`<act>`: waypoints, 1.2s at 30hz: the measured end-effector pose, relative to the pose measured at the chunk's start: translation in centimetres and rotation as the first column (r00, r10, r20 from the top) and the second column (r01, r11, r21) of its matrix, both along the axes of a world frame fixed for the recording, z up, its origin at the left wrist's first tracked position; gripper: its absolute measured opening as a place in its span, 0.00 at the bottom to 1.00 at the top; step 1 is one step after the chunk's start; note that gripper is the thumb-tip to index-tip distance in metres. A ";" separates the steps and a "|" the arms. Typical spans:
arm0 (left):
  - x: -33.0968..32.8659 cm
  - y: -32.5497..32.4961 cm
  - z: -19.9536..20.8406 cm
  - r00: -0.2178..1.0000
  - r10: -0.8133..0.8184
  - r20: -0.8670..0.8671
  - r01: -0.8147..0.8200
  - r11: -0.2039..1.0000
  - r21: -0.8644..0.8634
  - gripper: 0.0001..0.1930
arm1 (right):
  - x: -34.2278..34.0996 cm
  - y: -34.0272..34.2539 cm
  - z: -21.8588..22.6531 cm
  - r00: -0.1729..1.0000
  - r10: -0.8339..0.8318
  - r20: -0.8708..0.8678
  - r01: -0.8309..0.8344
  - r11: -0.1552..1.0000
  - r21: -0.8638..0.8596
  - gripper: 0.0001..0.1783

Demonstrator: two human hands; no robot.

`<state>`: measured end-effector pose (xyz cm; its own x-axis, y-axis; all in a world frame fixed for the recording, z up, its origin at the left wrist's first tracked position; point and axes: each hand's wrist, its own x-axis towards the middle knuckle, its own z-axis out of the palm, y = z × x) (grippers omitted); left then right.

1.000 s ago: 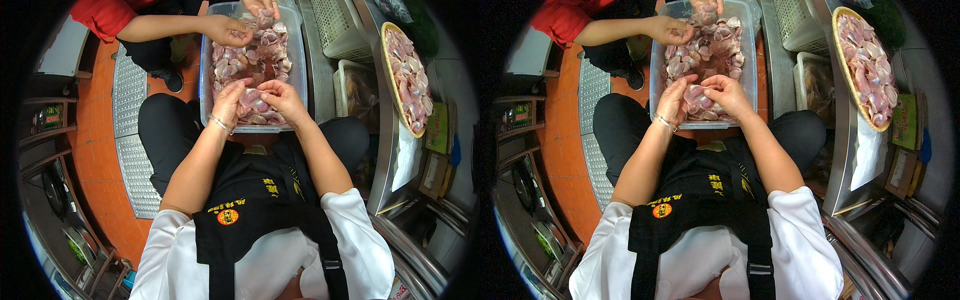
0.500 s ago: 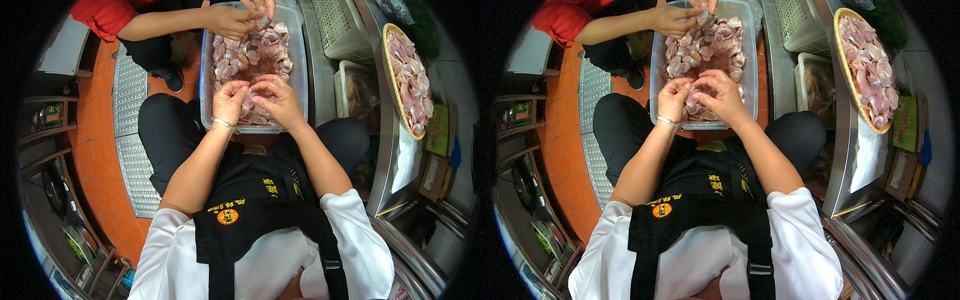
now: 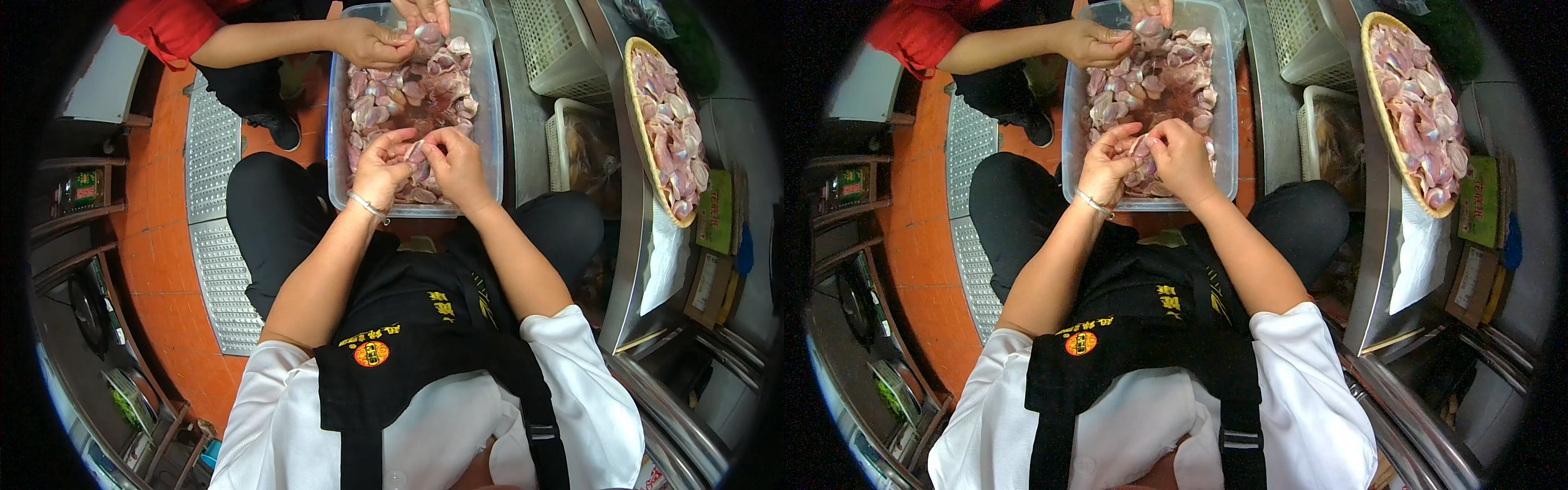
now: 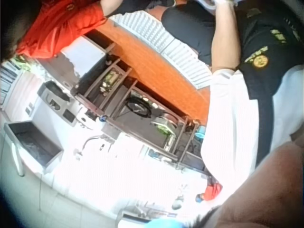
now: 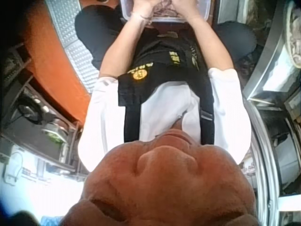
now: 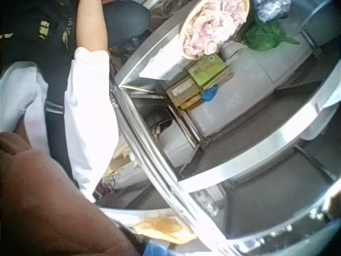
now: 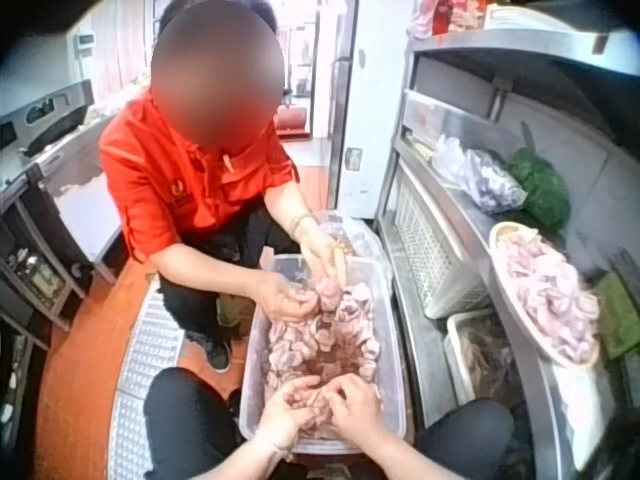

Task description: The person sits on the floor and uses both hands to separate raw chicken pieces from a large plastic container. They repeatedly pick up pieces, pull them apart, and place them back into the container. Another person in a red shirt works alongside them in the same manner.

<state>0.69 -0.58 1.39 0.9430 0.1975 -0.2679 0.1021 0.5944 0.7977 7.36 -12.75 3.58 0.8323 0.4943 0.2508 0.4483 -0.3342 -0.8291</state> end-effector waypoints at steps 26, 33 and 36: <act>0.0 0.6 -0.9 0.987 -0.142 -0.076 0.137 0.988 -0.072 0.07 | 3.0 -2.1 -0.5 0.867 0.051 -0.496 0.098 0.958 0.270 0.05; -0.1 0.5 -0.4 0.994 -0.098 -0.038 0.095 0.992 -0.088 0.10 | 3.8 -3.6 1.0 0.684 0.245 -0.687 0.157 0.870 0.467 0.03; -0.2 0.5 -0.2 0.992 -0.125 -0.009 0.123 0.982 -0.144 0.11 | 2.7 -2.7 0.9 0.788 0.232 -0.570 -0.067 0.953 0.294 0.04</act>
<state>0.53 -0.11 1.22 0.9524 0.0377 -0.3024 0.1960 0.6841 0.7025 10.04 -15.49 4.52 0.7764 0.6153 -0.1363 -0.1309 -0.0540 -0.9899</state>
